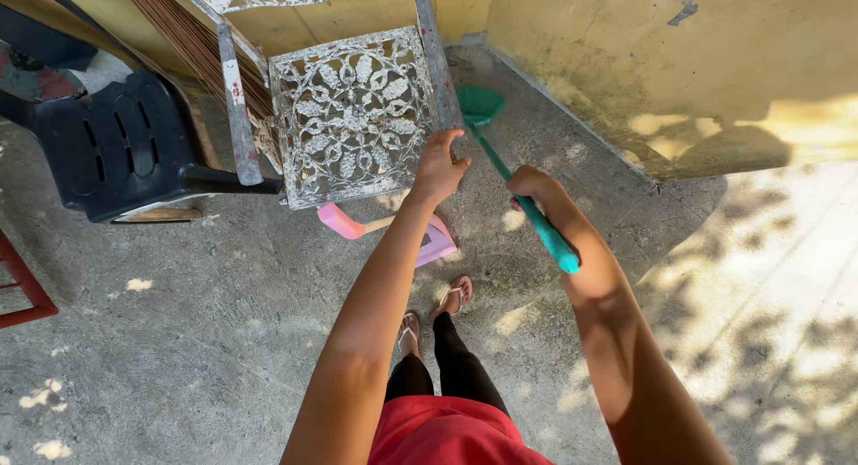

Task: Sweeping and raking leaves into a pink dustpan in an outdoor garden area.

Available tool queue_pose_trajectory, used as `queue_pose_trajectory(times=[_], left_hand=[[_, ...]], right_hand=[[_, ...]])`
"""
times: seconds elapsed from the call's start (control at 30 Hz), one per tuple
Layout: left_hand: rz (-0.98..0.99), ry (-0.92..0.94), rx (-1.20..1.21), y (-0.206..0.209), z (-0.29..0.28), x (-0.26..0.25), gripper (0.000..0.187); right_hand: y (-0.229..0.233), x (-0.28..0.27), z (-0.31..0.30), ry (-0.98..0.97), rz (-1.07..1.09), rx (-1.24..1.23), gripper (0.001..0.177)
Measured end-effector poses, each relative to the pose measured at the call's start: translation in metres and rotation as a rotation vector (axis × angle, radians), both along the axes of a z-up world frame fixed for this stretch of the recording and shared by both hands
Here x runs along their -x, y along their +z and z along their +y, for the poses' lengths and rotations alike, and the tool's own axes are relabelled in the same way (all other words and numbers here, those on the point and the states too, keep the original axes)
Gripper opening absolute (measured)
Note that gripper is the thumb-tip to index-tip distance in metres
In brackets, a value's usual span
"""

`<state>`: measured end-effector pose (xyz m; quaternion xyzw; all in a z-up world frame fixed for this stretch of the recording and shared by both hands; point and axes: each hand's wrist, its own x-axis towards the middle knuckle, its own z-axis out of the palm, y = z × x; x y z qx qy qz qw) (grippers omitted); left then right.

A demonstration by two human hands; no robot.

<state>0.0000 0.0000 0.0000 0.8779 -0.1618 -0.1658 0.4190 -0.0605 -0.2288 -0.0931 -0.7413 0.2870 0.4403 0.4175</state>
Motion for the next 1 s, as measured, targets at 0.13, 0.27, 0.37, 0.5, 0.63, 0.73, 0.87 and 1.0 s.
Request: queue_pose_trajectory(times=[0.13, 0.27, 0.37, 0.5, 0.63, 0.73, 0.87, 1.0], left_hand=[[0.189, 0.022, -0.022, 0.025, 0.012, 0.017, 0.053], [0.018, -0.009, 0.08, -0.008, 0.03, 0.043, 0.047], [0.039, -0.018, 0.075, -0.018, 0.048, 0.063, 0.045], [0.198, -0.054, -0.005, -0.026, 0.09, 0.096, 0.043], [0.242, -0.069, 0.048, -0.103, 0.149, 0.118, 0.038], [0.378, -0.117, -0.487, -0.082, 0.179, 0.111, 0.035], [0.129, 0.332, -0.303, -0.064, 0.197, 0.098, 0.061], [-0.26, 0.291, 0.169, -0.079, 0.188, 0.079, 0.045]], right_hand=[[0.122, -0.003, -0.032, 0.103, 0.087, 0.089, 0.017], [0.176, 0.003, -0.055, 0.154, 0.039, 0.109, 0.022], [0.133, 0.027, -0.032, 0.041, -0.083, 0.123, 0.023], [0.038, 0.067, 0.021, -0.126, -0.198, 0.181, 0.014], [-0.02, 0.115, -0.031, 0.223, -0.202, 0.293, 0.018], [0.069, 0.125, -0.067, -0.053, -0.118, -0.381, 0.029], [0.162, 0.137, -0.061, -0.134, 0.016, -0.072, 0.025], [0.149, 0.144, -0.051, -0.328, -0.25, -0.203, 0.028]])
